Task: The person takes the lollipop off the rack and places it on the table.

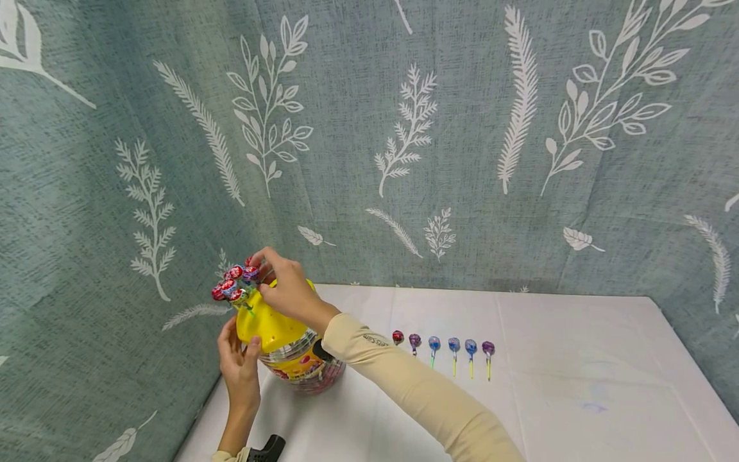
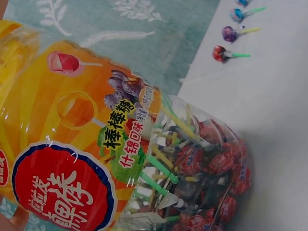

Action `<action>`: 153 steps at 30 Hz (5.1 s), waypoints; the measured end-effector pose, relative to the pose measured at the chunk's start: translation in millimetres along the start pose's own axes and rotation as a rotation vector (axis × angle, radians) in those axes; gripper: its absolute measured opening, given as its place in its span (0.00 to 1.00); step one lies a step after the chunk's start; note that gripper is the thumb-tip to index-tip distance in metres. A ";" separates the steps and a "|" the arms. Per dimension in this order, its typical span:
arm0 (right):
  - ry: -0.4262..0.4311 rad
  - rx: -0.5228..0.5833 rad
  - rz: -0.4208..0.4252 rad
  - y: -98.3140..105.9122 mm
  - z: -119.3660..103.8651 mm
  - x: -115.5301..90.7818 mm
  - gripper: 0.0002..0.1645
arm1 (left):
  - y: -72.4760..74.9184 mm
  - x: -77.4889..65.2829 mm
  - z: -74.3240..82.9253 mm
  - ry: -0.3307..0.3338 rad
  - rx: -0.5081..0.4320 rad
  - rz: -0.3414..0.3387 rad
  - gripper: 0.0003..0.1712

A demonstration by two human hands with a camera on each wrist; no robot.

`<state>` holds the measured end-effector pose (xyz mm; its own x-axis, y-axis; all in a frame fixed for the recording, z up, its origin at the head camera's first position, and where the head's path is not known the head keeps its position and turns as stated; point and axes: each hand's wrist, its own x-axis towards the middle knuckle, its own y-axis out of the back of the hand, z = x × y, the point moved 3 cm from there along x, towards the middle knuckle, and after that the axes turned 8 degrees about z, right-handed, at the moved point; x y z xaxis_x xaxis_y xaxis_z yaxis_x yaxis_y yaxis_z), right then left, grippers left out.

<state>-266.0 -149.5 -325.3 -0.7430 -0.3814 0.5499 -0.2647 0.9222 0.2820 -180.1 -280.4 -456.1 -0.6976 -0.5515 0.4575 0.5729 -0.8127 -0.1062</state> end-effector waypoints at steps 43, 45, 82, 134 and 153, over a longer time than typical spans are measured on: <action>-0.036 0.035 0.137 93.0 11.3 -39.2 0.21 | -1.4 0.1 0.5 -0.006 0.003 0.025 0.36; -0.052 0.030 0.139 98.6 12.6 -42.9 0.21 | -1.7 -0.1 1.4 -0.004 0.000 0.022 0.36; -0.226 -0.111 0.191 187.2 5.4 -116.9 0.22 | -0.8 -1.4 0.6 -0.022 0.025 0.002 0.37; -0.478 -0.221 0.381 267.3 115.2 -242.5 0.25 | -0.3 3.9 8.6 0.032 0.031 -0.025 0.38; -0.723 -0.298 0.456 265.2 162.7 -281.5 0.26 | 2.3 3.1 5.2 0.036 0.003 -0.020 0.38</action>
<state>-227.1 212.9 -533.2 -0.9683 0.2428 0.0586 0.2454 0.8809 0.4047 -178.7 -283.0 -450.3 -0.7241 -0.5412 0.4275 0.5598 -0.8233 -0.0942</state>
